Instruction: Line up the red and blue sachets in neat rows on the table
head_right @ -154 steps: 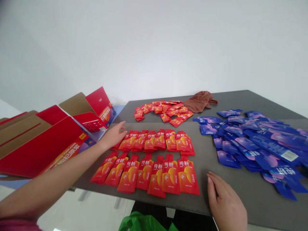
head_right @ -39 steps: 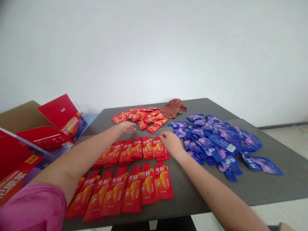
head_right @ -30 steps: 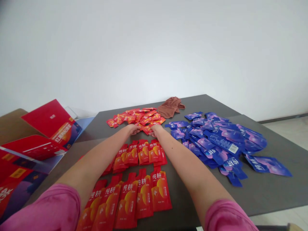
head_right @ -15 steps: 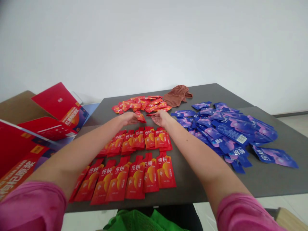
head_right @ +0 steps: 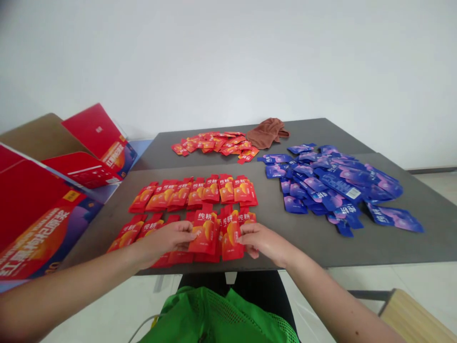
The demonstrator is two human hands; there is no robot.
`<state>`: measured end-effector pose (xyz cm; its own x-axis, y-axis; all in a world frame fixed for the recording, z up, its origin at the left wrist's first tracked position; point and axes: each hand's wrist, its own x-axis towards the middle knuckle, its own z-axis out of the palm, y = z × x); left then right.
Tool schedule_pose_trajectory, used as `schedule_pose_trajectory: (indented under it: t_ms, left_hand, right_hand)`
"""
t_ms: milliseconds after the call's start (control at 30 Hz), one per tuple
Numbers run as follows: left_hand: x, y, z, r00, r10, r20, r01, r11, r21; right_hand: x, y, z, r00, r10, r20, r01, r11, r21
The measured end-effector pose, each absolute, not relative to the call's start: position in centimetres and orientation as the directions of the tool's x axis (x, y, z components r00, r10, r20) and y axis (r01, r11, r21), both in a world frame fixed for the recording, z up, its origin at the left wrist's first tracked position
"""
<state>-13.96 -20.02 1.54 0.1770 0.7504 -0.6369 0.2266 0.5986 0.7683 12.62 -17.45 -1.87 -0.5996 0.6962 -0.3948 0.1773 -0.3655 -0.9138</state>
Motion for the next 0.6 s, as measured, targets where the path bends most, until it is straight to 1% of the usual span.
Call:
schedule_pose_trajectory:
  t_ms: [67,100,167,200,300,367,433,467,533,567,600]
  left_hand:
    - [-13.6,-20.3,1.0,0.153,0.741,-0.653,0.292,0.598,0.746]
    - [-13.4,-20.3,0.8,0.143,0.738,-0.660,0.335,0.591,0.734]
    - [-13.1,-20.2,0.6,0.124,0.736,-0.666,0.418,0.570,0.707]
    - [-13.1,-20.2,0.5,0.115,0.737,-0.666,0.457,0.556,0.694]
    - [-13.1,-20.1,0.3,0.116,0.746,-0.656,0.608,0.469,0.640]
    - [-13.4,-20.1,0.3,0.130,0.786,-0.604,0.765,0.308,0.566]
    - [-13.8,-20.0,0.6,0.147,0.860,-0.489,0.897,0.092,0.432]
    - [-14.0,-20.1,0.8,0.155,0.892,-0.425,0.934,0.007,0.356]
    - [-14.3,-20.3,1.4,0.159,0.930,-0.333,0.965,-0.076,0.249]
    - [-14.3,-20.4,1.7,0.156,0.938,-0.310,0.970,-0.087,0.225]
    - [-14.4,-20.5,2.1,0.148,0.944,-0.294,0.973,-0.085,0.215]
  right_hand:
    - [11.8,-17.4,-2.2,-0.592,0.678,-0.434,0.350,-0.269,-0.897]
    - [11.4,-17.2,-2.3,-0.566,0.689,-0.453,0.453,-0.199,-0.869]
    - [10.8,-16.9,-2.2,-0.495,0.732,-0.468,0.629,-0.070,-0.774]
    - [10.7,-16.7,-2.2,-0.464,0.754,-0.465,0.685,-0.027,-0.728]
    - [10.7,-16.5,-2.1,-0.424,0.794,-0.436,0.755,0.044,-0.655]
    - [10.9,-16.6,-1.9,-0.414,0.816,-0.403,0.791,0.102,-0.604]
    - [11.1,-16.7,-1.7,-0.369,0.853,-0.368,0.847,0.146,-0.511]
    - [11.2,-16.8,-1.7,-0.330,0.878,-0.346,0.882,0.157,-0.444]
    - [11.3,-17.0,-1.6,-0.262,0.923,-0.280,0.932,0.167,-0.322]
    - [11.4,-17.2,-1.6,-0.250,0.940,-0.233,0.940,0.178,-0.291]
    - [11.5,-17.3,-1.6,-0.254,0.950,-0.180,0.938,0.197,-0.286]
